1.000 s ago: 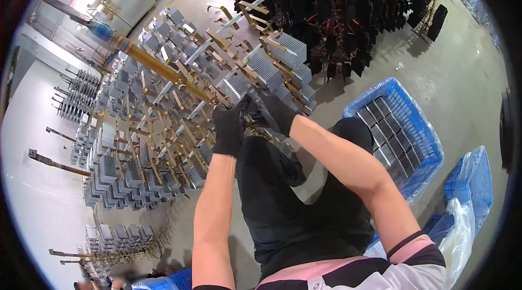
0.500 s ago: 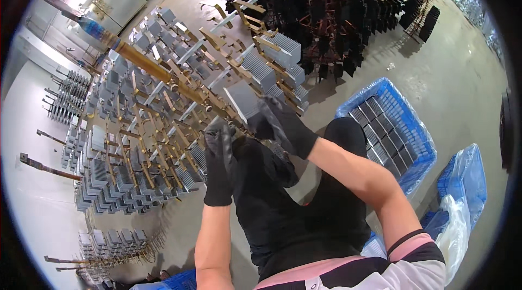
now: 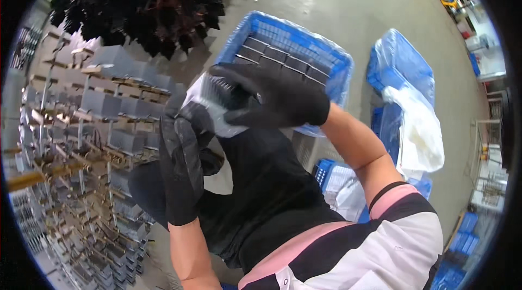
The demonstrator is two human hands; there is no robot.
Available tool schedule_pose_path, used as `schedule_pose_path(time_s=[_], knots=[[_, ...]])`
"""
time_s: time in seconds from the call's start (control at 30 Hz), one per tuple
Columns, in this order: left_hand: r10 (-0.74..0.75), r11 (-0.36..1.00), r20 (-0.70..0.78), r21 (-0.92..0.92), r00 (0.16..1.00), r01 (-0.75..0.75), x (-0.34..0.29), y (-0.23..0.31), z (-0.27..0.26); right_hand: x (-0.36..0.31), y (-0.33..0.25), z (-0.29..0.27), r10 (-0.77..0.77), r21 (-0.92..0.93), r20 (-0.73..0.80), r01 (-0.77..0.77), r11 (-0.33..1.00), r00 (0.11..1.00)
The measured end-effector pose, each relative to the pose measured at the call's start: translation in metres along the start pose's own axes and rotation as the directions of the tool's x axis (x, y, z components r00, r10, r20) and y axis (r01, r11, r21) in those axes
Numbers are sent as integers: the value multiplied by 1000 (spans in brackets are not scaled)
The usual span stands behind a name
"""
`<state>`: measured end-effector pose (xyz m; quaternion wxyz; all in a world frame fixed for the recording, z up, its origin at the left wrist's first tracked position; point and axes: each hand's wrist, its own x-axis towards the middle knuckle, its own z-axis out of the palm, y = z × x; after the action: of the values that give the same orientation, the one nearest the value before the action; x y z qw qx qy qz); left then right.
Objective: Packing manufactured metal components from a storage rack into a plastic shipping crate.
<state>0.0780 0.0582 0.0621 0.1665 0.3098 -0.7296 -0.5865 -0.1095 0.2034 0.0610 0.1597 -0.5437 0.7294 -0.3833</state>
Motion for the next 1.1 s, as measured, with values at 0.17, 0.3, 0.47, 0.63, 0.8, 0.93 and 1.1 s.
schedule_pose_path(time_s=[0.17, 0.3, 0.47, 0.63, 0.8, 0.93, 1.1], knots=[[213, 961, 71, -194, 974, -196, 24, -21, 0, -56, 122, -25, 330, 105, -92, -321, 941, 939], [64, 909, 22, -414, 998, -49, 22, -47, -39, -132, 234, -2, 535, -22, -197, -550, 835, 821], [46, 996, -111, -73, 993, -54, 21, -59, -54, -193, 321, 62, 479, -427, -113, -478, 768, 871], [110, 983, -78, 157, 991, -96, 26, -64, -52, -195, 365, 88, 537, -568, -97, -489, 662, 838], [38, 983, -79, 181, 996, -23, 16, -55, -50, -181, 349, 103, 535, -667, -249, -544, 509, 807], [102, 984, -64, 150, 993, -92, 19, -77, -75, -190, 361, 107, 704, -505, -233, -702, 502, 671], [24, 976, -214, -208, 976, -69, 24, -80, -105, -159, 350, 102, 654, -665, -70, -524, 532, 753]])
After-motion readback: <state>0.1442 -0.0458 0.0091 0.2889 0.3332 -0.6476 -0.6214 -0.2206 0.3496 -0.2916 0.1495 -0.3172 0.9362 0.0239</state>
